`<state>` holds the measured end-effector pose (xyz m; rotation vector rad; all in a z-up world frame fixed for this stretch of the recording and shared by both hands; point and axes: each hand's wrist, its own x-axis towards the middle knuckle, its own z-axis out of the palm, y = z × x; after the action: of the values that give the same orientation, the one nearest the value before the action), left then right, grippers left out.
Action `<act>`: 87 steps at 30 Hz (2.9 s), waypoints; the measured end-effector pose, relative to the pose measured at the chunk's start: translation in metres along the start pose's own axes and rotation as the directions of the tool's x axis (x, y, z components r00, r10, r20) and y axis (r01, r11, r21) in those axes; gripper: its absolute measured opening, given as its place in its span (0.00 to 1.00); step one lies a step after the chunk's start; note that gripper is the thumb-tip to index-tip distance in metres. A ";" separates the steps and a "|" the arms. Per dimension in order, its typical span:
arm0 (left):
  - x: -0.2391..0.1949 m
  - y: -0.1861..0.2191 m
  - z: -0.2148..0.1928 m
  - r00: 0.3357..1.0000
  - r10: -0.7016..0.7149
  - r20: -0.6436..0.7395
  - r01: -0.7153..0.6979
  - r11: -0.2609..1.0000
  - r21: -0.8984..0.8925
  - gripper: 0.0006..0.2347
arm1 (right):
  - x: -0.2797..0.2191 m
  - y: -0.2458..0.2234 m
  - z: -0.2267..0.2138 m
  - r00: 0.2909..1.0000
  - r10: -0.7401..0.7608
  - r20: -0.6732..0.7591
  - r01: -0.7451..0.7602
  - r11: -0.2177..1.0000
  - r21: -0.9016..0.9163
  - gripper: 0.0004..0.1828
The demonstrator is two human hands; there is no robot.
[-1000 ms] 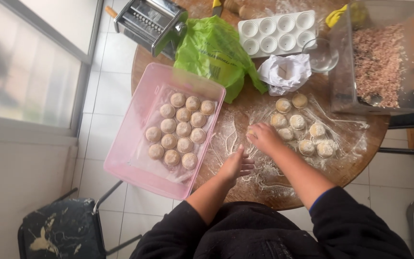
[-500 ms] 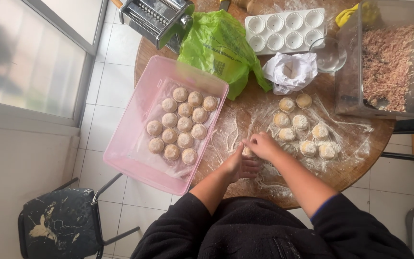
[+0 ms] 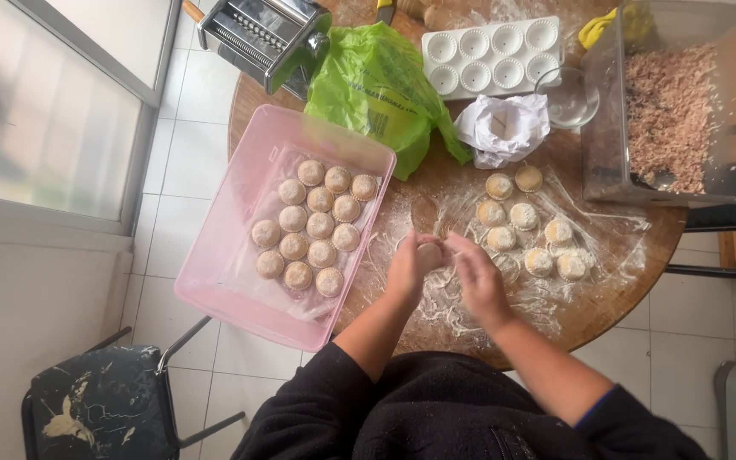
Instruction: Arranging prepared dough items into a plastic container for storage or transport.
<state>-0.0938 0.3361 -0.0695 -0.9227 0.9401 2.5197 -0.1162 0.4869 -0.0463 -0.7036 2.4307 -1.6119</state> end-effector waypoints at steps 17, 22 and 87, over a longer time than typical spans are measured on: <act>-0.045 0.018 0.029 0.772 0.485 0.410 -0.635 0.593 0.495 0.32 | 0.002 -0.067 -0.021 0.772 0.588 0.240 -0.594 0.535 0.601 0.52; -0.023 0.002 0.025 0.594 0.539 0.597 -0.734 0.060 0.677 0.29 | 0.006 -0.079 -0.027 0.829 0.516 0.214 -0.465 0.424 0.777 0.54; -0.129 0.219 -0.186 0.701 0.685 0.199 -0.712 0.657 0.248 0.17 | 0.059 -0.081 0.263 0.436 0.440 0.785 0.397 0.689 -0.606 0.14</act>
<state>-0.0135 0.0427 0.0128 -0.3600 1.8970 2.8197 -0.0473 0.2158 -0.0747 -1.2059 1.9835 0.1050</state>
